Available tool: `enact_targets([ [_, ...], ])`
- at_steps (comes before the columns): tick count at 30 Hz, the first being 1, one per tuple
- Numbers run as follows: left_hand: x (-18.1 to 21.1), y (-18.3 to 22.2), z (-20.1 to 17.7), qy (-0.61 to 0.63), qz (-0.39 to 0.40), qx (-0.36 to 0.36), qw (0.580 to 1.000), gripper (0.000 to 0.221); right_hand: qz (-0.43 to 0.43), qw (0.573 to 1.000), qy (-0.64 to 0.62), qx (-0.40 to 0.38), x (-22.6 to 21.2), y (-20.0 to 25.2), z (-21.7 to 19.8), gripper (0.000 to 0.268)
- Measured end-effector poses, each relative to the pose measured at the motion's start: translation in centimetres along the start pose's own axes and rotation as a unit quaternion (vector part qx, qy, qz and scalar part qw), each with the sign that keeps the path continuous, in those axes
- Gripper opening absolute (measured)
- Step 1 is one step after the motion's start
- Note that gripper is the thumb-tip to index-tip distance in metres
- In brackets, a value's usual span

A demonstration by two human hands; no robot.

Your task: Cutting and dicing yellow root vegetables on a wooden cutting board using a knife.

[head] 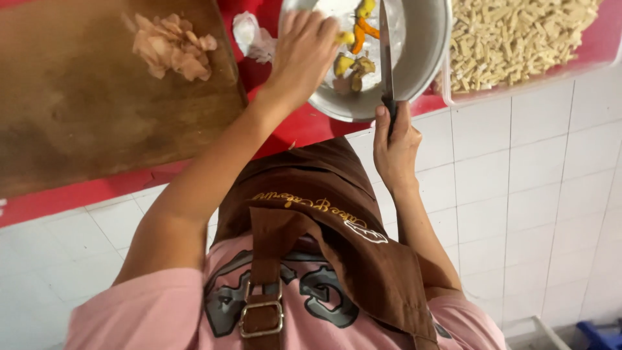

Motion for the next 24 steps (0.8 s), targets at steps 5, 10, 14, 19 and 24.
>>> enact_targets([
  [5,-1.5,12.1,-10.5,0.074,-0.095,0.105,0.987,0.008,-0.048,0.992,0.035,-0.108,-2.2,1.4,4.4,0.024],
  [10,-6.8,30.0,-11.0,-0.032,-0.259,0.092,0.961,0.026,-0.142,0.974,0.074,-0.159,-7.8,5.3,10.4,0.024],
  [14,-8.6,36.6,-12.6,-0.053,-0.331,0.060,0.940,0.025,-0.244,0.938,0.144,-0.199,-10.6,8.6,16.6,0.024],
  [19,-10.5,40.1,-13.3,-0.038,-0.343,0.086,0.935,0.021,-0.273,0.918,0.215,-0.192,-13.4,9.6,22.3,0.019],
  [24,-11.5,40.7,-12.9,-0.011,-0.313,0.064,0.947,0.030,-0.198,0.914,0.323,-0.146,-13.3,8.0,25.2,0.026],
])
Point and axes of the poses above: each hand's wrist, its own y-axis away from the middle knuckle, its own z-axis out of the palm, x = y × z, the point moved 10 cm from there along -y, towards the middle knuckle, and after that the axes turned 14 degrees about z, right-handed, at the moved point
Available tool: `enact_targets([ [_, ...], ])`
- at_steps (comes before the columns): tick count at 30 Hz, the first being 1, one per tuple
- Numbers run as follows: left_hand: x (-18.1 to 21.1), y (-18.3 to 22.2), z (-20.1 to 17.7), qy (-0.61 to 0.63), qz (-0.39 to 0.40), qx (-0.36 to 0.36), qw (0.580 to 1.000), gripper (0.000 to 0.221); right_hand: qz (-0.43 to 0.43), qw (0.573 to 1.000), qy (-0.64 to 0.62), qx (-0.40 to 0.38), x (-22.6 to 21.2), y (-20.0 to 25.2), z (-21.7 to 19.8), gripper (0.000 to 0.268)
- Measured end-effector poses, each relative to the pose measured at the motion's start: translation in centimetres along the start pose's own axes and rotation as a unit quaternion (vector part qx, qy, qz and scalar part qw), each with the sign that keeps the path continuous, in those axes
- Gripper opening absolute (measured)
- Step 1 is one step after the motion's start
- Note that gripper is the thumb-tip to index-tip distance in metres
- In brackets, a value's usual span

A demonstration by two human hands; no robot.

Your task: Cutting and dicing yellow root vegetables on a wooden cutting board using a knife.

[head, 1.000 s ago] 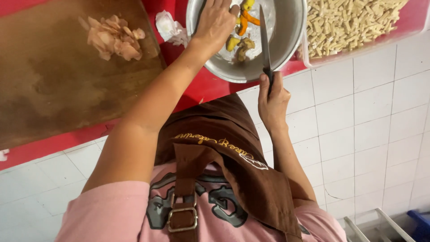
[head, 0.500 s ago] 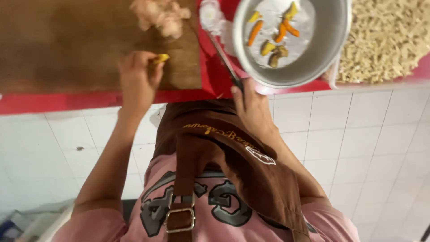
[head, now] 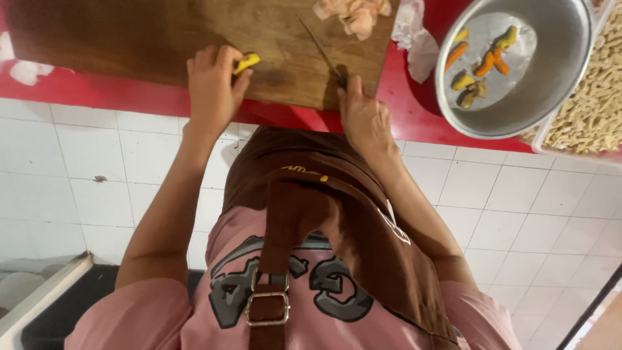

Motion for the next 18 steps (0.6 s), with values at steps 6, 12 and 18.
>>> enact_targets([
  [6,-0.3,-0.5,-1.3,0.035,0.019,0.088,0.995,0.029,0.031,0.992,-0.105,-0.069,-4.2,3.2,1.0,0.020],
  [12,-1.2,-0.2,-1.7,0.064,0.030,0.082,0.994,0.019,-0.045,0.994,-0.098,-0.012,-8.1,5.6,5.1,0.036],
  [18,-3.1,1.2,-2.9,0.058,0.028,0.120,0.991,0.030,-0.044,0.998,-0.035,0.041,-10.7,6.2,7.0,0.021],
])
Point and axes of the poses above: each hand's wrist, its own y-axis away from the middle knuckle, its own z-axis out of the palm, x = y × z, the point moved 10 cm from there along -y, towards the middle knuckle, and after that the axes turned 14 degrees about z, right-handed, at the moved point
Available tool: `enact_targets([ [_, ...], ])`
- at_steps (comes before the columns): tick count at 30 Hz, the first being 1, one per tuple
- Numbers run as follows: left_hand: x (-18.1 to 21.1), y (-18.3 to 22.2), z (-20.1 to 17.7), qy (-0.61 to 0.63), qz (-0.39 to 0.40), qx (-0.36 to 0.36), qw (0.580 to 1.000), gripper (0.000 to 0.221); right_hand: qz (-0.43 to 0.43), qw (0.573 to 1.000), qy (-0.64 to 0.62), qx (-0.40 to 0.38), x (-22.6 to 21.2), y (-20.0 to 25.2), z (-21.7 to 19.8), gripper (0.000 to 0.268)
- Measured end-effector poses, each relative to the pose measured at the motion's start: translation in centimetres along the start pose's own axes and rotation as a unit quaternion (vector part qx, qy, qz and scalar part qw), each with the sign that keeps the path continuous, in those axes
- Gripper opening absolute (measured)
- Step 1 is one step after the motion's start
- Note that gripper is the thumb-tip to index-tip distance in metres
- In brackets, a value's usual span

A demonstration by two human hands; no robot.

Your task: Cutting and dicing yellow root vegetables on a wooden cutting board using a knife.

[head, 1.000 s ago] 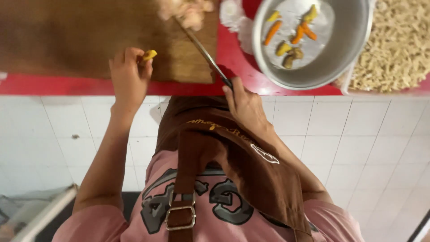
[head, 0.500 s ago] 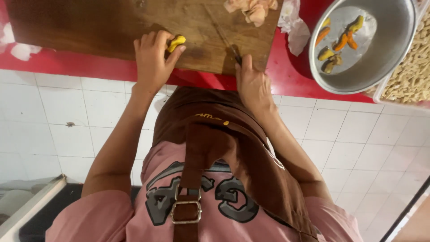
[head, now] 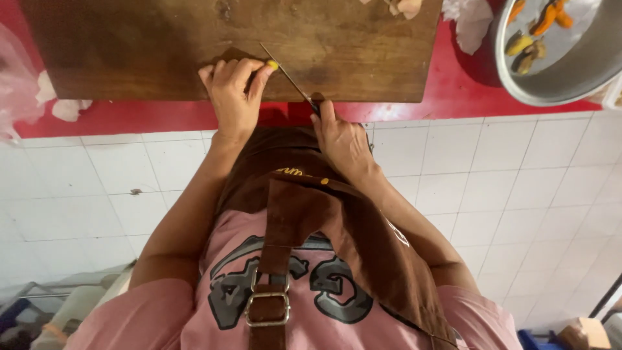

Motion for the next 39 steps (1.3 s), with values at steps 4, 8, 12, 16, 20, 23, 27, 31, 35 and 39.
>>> enact_targets([
  [4,0.6,0.3,-0.4,-0.005,0.020,0.038,0.999,0.026,0.041,0.998,-0.014,-0.041,-0.6,0.1,0.7,0.021],
  [8,-0.2,1.1,0.1,0.009,0.008,0.033,0.999,0.025,0.037,0.999,0.012,0.026,-1.6,1.1,-0.9,0.024],
  [12,0.0,1.0,0.0,0.016,0.012,0.046,0.999,0.027,0.039,0.999,0.033,0.017,-1.8,2.1,-1.0,0.027],
  [16,0.2,0.9,-0.1,0.014,0.028,0.052,0.998,0.025,0.079,0.995,0.038,-0.038,-1.4,2.8,-0.1,0.026],
  [20,0.4,0.7,-0.3,0.019,0.032,0.062,0.997,0.029,0.067,0.993,0.100,-0.014,-1.7,2.9,0.4,0.025],
  [23,0.6,0.3,-0.6,0.014,0.045,0.061,0.997,0.027,0.093,0.989,0.067,-0.092,-1.9,1.6,1.0,0.024],
  [27,0.9,0.1,-0.8,0.009,0.053,0.063,0.997,0.024,0.076,0.993,0.092,-0.024,-2.1,-0.2,2.9,0.026],
  [31,1.1,0.2,-0.8,0.010,0.059,0.070,0.996,0.025,0.085,0.991,0.098,-0.021,-1.2,-0.1,2.9,0.027],
  [35,0.9,0.3,-0.6,0.008,0.046,0.057,0.997,0.026,0.100,0.992,0.017,-0.081,-0.9,0.9,1.6,0.022],
  [39,0.9,0.4,-0.5,0.013,0.042,0.052,0.998,0.030,0.035,0.999,0.040,0.006,-1.5,2.5,0.2,0.027],
])
Point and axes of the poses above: each hand's wrist, its own y-axis away from the middle knuckle, its own z-axis out of the palm, x = y × z, the point moved 10 cm from there along -y, towards the middle knuckle, and after that the axes turned 14 degrees about z, right-handed, at the moved point
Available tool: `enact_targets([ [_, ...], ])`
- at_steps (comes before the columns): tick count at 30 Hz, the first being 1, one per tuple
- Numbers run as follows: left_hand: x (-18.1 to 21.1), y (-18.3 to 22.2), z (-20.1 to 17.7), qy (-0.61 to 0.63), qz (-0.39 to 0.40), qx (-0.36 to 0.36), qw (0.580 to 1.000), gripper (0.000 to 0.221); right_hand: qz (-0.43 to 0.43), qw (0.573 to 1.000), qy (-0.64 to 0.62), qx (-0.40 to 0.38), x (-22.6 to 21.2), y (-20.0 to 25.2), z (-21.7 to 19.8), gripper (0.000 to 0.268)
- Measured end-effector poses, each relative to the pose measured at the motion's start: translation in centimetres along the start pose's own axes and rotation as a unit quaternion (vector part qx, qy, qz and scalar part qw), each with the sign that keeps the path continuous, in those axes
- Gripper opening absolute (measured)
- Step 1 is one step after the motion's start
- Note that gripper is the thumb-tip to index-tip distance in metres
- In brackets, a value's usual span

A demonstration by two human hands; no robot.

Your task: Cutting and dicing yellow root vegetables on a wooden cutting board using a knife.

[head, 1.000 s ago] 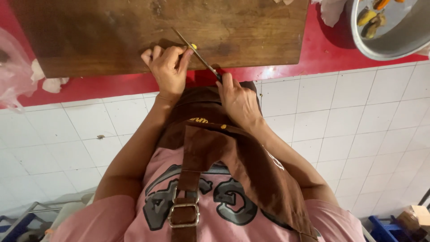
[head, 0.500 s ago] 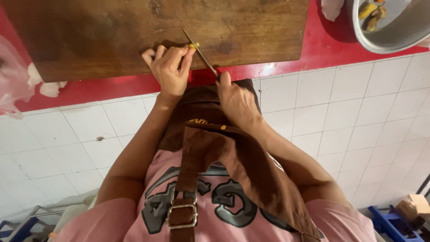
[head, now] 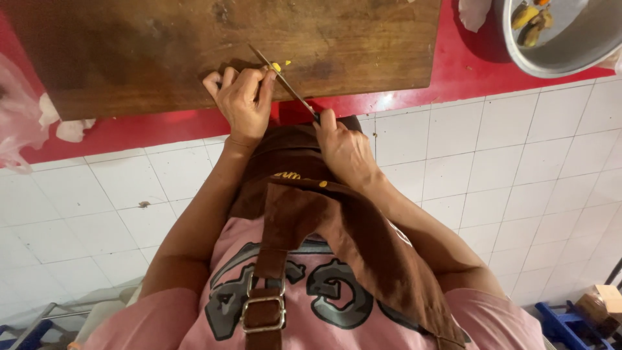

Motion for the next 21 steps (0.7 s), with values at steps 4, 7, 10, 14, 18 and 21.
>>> enact_targets([
  [4,-0.1,0.0,0.2,-0.003,0.002,-0.002,1.000,0.026,0.023,0.999,0.002,-0.024,0.4,0.2,0.6,0.027],
  [7,-0.2,-0.1,0.1,0.003,0.005,-0.007,1.000,0.026,0.006,0.999,0.034,-0.021,-0.6,0.0,0.8,0.025],
  [10,-0.1,0.1,0.2,0.000,0.019,-0.005,1.000,0.027,0.028,0.996,0.011,-0.079,-1.0,-1.3,2.2,0.023],
  [14,0.1,-0.1,0.2,0.000,0.023,-0.013,1.000,0.019,0.057,0.995,0.061,-0.059,-0.6,-2.6,3.5,0.023],
  [18,0.2,0.0,-0.1,0.009,0.016,-0.012,1.000,0.021,0.065,0.993,0.012,-0.096,-0.1,-2.3,2.4,0.021],
  [21,0.3,-0.2,-0.2,0.007,0.018,0.001,1.000,0.032,0.027,0.996,-0.035,-0.077,-0.4,-1.2,0.9,0.021],
])
Point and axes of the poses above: each hand's wrist, its own y-axis away from the middle knuckle, its own z-axis out of the palm, x = y × z, the point moved 10 cm from there along -y, towards the middle knuckle, and after that the axes turned 14 degrees about z, right-handed, at the moved point
